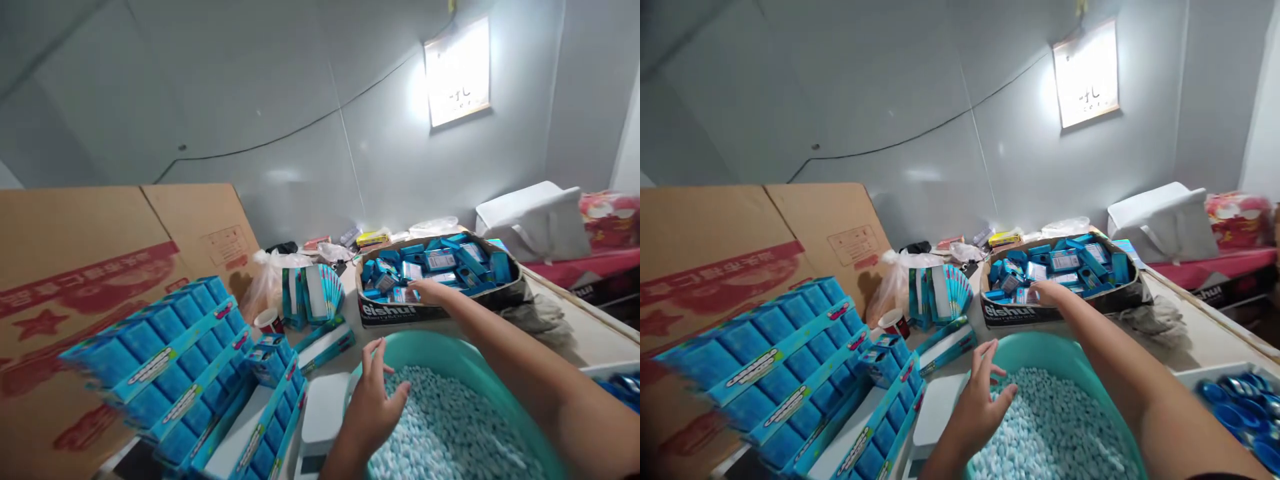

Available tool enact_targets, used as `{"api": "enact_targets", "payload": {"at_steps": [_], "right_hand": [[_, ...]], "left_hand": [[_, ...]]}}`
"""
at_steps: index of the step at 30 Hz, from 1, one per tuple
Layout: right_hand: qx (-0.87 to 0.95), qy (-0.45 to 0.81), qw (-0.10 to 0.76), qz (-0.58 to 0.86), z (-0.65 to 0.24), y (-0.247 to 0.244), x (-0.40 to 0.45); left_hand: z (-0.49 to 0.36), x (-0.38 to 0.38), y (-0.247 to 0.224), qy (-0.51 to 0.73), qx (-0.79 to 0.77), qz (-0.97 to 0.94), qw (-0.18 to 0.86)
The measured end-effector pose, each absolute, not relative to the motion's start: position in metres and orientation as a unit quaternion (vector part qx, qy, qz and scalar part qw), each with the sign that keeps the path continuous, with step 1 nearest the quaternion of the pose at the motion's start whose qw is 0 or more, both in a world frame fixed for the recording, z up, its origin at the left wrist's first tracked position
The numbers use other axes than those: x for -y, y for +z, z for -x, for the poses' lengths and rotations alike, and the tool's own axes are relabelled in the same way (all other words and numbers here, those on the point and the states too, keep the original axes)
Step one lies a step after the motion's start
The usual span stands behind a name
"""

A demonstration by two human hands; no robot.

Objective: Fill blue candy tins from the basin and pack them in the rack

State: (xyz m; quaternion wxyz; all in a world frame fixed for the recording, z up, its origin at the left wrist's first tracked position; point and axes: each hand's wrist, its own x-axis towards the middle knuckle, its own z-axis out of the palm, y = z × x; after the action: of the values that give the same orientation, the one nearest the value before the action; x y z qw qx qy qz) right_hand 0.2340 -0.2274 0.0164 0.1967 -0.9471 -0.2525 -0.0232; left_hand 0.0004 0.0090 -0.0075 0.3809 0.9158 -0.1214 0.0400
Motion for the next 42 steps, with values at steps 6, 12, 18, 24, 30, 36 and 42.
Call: {"api": "enact_targets", "payload": {"at_steps": [6, 12, 18, 24, 30, 36, 42], "right_hand": [[0.237, -0.012, 0.248, 0.939, -0.242, 0.004, 0.234], [0.189, -0.091, 0.307, 0.928, -0.239, 0.014, 0.242], [0.217, -0.246, 0.371, 0.869, -0.180, 0.062, 0.234], [0.449, -0.096, 0.337, 0.822, -0.077, 0.069, 0.199], [0.284, -0.107, 0.498, 0.812, -0.054, 0.009, 0.240], [0.112, 0.170, 0.248, 0.947, -0.045, -0.035, 0.240], [0.198, 0.195, 0.189, 0.942, -0.033, -0.044, 0.187]], "left_hand": [[0.008, -0.006, 0.000, -0.010, 0.162, -0.923, 0.348], [0.000, -0.002, 0.000, -0.017, 0.186, -0.918, 0.350], [-0.005, -0.009, -0.005, 0.188, 0.149, -0.915, 0.326], [-0.012, -0.009, 0.012, 0.282, 0.206, -0.899, 0.266], [-0.045, 0.004, 0.024, 0.169, 0.153, -0.903, 0.363], [-0.055, -0.004, 0.002, 0.023, 0.122, -0.865, 0.487], [-0.052, -0.006, -0.006, 0.024, 0.110, -0.837, 0.536]]}}
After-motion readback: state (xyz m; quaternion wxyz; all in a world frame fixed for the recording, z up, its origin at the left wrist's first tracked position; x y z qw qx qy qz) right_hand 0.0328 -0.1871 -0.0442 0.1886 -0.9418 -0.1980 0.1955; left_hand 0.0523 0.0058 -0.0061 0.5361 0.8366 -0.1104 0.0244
